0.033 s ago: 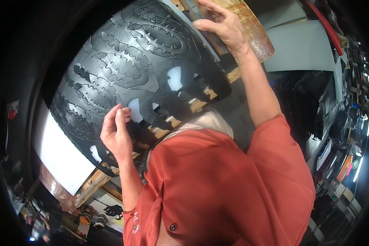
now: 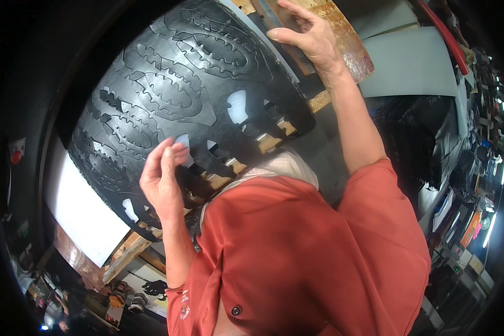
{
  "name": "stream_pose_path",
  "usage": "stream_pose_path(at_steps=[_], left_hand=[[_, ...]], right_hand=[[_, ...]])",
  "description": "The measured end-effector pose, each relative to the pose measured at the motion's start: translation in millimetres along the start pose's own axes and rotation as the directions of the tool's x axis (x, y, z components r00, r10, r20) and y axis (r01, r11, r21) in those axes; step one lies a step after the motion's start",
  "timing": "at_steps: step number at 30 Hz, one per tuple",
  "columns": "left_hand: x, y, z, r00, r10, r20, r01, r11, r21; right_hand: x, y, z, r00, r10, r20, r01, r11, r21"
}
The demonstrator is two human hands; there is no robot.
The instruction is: The person cleans a stack of black rubber parts using a handheld torch, then places them in a black plastic bag. The person then uses a flat tool to scrape and smooth a large black rubber sheet on a workbench, repeatedly peeling off strips of material.
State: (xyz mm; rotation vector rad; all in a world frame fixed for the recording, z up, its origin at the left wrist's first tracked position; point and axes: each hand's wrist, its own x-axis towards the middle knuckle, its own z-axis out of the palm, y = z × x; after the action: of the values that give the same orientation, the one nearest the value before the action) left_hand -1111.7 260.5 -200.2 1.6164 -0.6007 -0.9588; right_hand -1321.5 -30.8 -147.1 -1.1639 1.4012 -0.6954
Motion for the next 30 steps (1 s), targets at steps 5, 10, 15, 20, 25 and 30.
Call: stream_pose_path(at_steps=[5,10,15,20,25,30], left_hand=[[7,25,65,0.869,-0.306,0.389,0.455,0.804,-0.383],[27,31,96,0.832,-0.386,0.398,0.536,0.745,-0.396],[36,33,109,0.787,-0.416,0.455,0.588,0.728,-0.352],[35,21,131,0.823,-0.369,0.432,0.560,0.654,-0.508],[41,1,131,0.785,-0.224,0.577,0.594,0.535,-0.600],[44,4,129,0.784,-0.201,0.588,0.578,0.583,-0.571]], right_hand=[[21,103,-81,0.873,-0.471,0.127,0.442,0.652,-0.616],[3,108,-74,0.742,-0.659,0.127,0.463,0.366,-0.807],[-50,99,-30,0.887,-0.426,0.177,0.459,0.775,-0.435],[-55,108,-24,0.869,-0.454,0.197,0.493,0.754,-0.435],[-56,97,-27,0.789,-0.526,0.318,0.615,0.692,-0.378],[-55,95,-17,0.660,-0.679,0.322,0.731,0.481,-0.484]])
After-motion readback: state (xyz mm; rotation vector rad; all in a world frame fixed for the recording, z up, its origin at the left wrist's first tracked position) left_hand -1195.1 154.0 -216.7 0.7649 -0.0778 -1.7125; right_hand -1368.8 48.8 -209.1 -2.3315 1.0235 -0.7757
